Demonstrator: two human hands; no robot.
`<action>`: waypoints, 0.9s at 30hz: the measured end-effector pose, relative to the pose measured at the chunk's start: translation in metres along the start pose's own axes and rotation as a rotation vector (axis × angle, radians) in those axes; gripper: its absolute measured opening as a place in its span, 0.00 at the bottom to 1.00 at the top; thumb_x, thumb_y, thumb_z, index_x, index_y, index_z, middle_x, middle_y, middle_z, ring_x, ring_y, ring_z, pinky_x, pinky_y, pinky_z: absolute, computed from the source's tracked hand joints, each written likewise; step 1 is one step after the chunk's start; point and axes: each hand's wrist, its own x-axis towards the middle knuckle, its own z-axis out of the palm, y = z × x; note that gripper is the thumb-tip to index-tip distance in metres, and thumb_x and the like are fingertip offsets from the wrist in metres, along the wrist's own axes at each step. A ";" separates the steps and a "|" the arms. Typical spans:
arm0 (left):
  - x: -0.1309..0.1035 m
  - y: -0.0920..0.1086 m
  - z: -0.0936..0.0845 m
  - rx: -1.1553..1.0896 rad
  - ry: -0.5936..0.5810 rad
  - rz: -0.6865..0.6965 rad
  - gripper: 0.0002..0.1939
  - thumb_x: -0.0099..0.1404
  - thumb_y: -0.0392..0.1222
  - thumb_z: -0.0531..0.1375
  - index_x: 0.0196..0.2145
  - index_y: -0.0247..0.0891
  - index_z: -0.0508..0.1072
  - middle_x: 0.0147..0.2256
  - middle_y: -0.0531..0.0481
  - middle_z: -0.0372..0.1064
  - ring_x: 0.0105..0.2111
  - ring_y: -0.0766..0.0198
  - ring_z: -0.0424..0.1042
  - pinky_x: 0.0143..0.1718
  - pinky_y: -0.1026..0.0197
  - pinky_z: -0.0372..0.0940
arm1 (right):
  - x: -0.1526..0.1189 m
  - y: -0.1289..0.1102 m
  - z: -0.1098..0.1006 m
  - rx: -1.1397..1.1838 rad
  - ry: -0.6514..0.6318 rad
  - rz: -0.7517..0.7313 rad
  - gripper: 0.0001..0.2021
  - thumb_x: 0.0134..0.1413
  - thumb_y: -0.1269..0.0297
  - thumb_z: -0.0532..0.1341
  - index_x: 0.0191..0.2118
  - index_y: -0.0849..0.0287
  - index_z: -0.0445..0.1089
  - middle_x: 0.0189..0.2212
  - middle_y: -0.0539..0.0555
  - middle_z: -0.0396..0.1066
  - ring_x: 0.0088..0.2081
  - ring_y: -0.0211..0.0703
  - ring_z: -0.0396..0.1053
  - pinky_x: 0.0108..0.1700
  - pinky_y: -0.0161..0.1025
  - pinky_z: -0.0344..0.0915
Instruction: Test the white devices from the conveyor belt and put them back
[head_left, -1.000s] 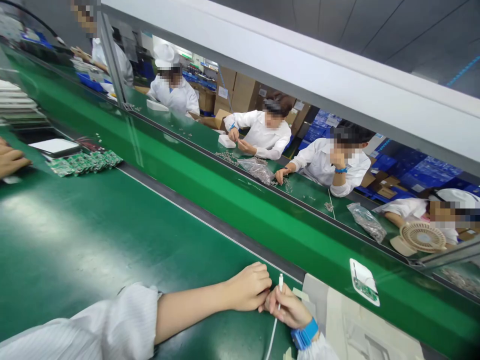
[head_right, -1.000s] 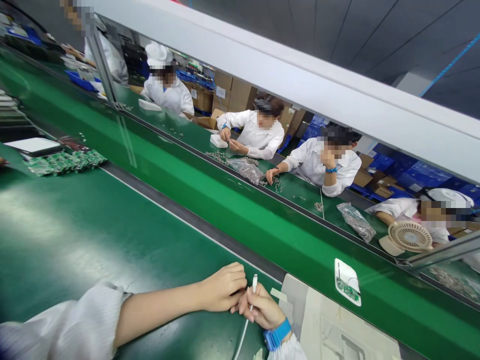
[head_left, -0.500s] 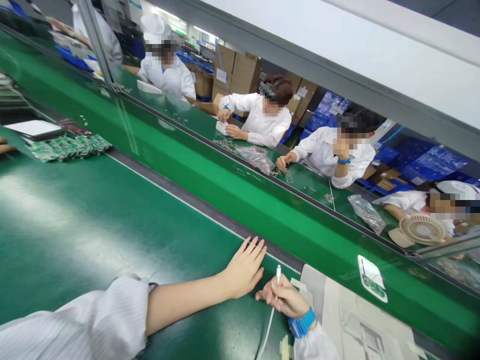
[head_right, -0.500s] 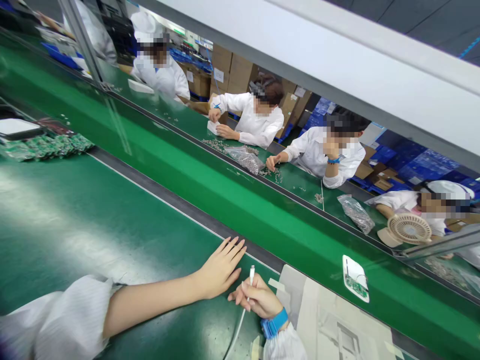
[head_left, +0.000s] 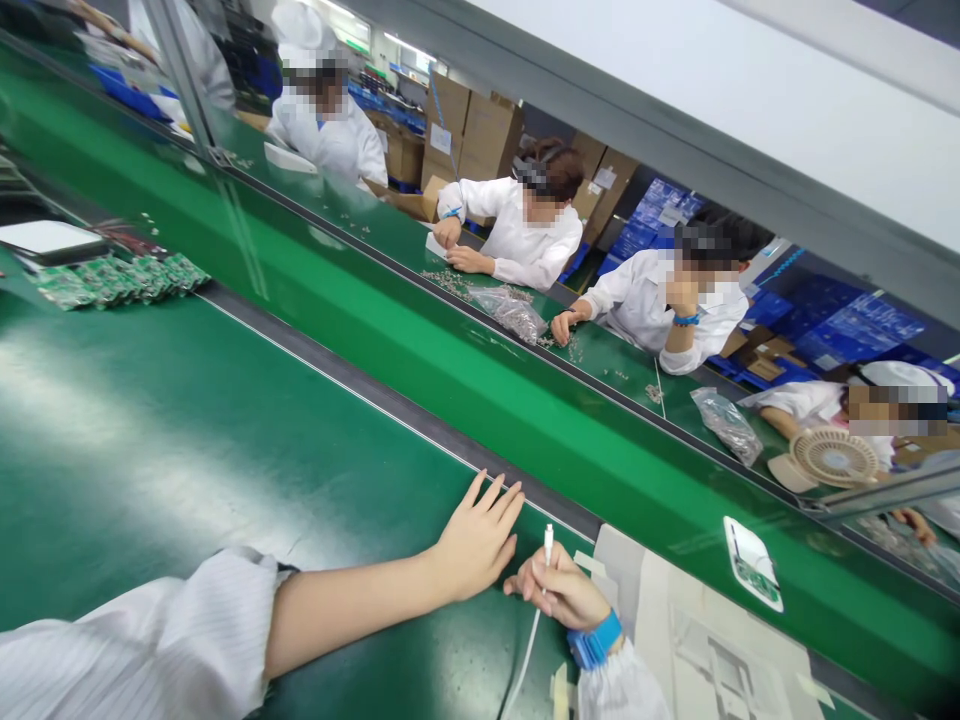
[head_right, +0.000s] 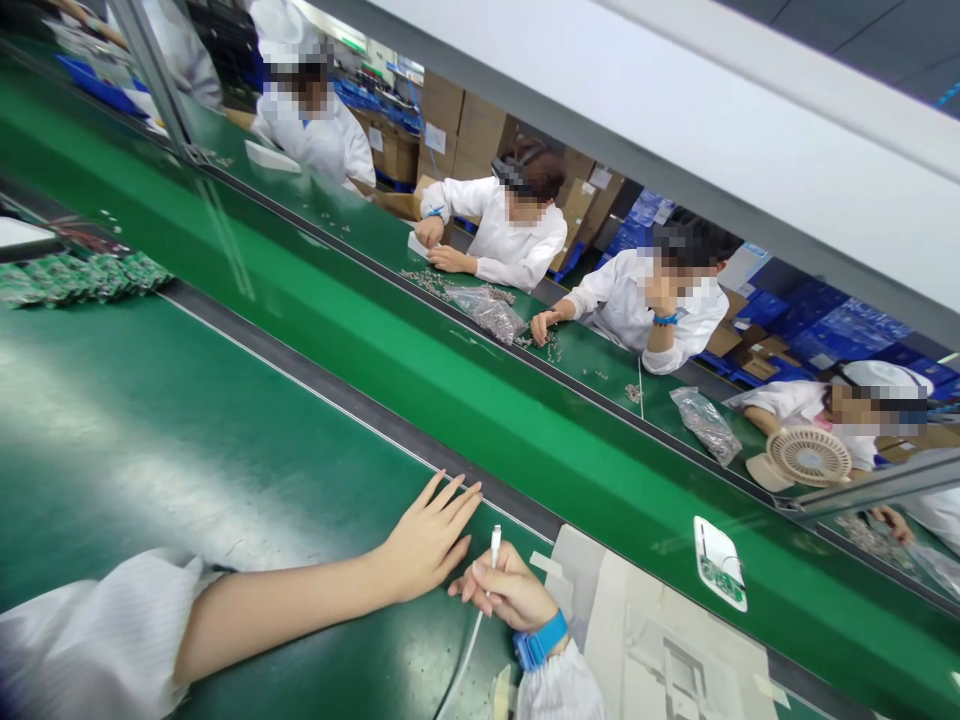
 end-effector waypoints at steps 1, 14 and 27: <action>0.000 0.000 0.000 0.012 0.001 -0.027 0.25 0.64 0.45 0.48 0.56 0.29 0.58 0.55 0.40 0.57 0.56 0.48 0.50 0.58 0.43 0.39 | 0.000 0.000 -0.001 -0.004 -0.002 0.000 0.17 0.49 0.54 0.62 0.23 0.64 0.74 0.07 0.40 0.50 0.13 0.29 0.48 0.41 0.47 0.63; -0.001 0.001 -0.002 -0.015 -0.034 -0.016 0.25 0.64 0.41 0.47 0.59 0.33 0.52 0.57 0.43 0.54 0.53 0.49 0.53 0.49 0.47 0.47 | 0.001 0.000 0.003 0.022 0.011 -0.006 0.16 0.49 0.56 0.62 0.22 0.64 0.74 0.07 0.40 0.49 0.13 0.29 0.47 0.42 0.47 0.62; -0.002 -0.001 0.002 -0.030 -0.064 0.084 0.25 0.63 0.39 0.48 0.58 0.35 0.54 0.58 0.42 0.52 0.58 0.46 0.44 0.51 0.41 0.42 | 0.001 0.000 0.001 -0.006 0.029 0.008 0.16 0.47 0.55 0.63 0.22 0.64 0.74 0.06 0.40 0.49 0.12 0.28 0.46 0.41 0.45 0.63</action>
